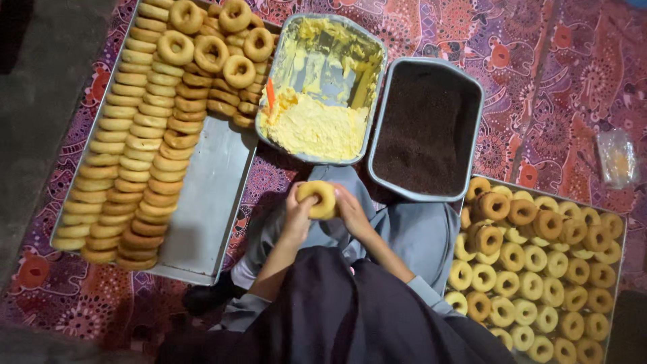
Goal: The person sits on the floor and repeatedly stuffs ring-shaped doughnuts with a yellow filling from a metal tray, then places them into a second tray containing a dark granular substance. The finished doughnuts are arranged on a separate tray.
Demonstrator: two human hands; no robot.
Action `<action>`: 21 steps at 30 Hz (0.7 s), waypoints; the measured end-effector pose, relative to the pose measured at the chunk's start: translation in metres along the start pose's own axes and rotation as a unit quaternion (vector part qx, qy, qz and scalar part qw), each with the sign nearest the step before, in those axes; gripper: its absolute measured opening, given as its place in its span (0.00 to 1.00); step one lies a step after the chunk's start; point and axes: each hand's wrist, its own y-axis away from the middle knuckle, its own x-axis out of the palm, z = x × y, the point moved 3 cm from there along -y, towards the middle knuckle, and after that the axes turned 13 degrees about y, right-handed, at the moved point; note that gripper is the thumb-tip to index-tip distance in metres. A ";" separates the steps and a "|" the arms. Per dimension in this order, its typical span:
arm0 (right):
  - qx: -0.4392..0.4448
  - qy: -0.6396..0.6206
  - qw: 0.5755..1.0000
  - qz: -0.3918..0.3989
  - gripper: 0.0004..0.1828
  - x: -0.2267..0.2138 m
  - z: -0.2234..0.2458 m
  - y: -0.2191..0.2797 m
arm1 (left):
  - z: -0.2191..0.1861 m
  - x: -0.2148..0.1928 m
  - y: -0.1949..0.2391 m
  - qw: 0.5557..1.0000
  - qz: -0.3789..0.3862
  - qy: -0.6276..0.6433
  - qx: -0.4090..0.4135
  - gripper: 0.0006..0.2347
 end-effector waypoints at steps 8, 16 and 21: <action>-0.135 0.187 0.966 -0.118 0.20 0.005 -0.005 0.011 | -0.031 0.023 0.016 0.990 -0.121 -0.014 0.077 0.10; -0.157 0.066 0.984 -0.054 0.22 -0.010 0.000 -0.001 | -0.017 0.014 0.013 0.991 -0.051 -0.043 0.113 0.15; -0.241 0.539 0.756 -0.284 0.16 -0.082 0.058 -0.044 | -0.005 -0.010 -0.001 0.994 -0.084 0.022 0.066 0.21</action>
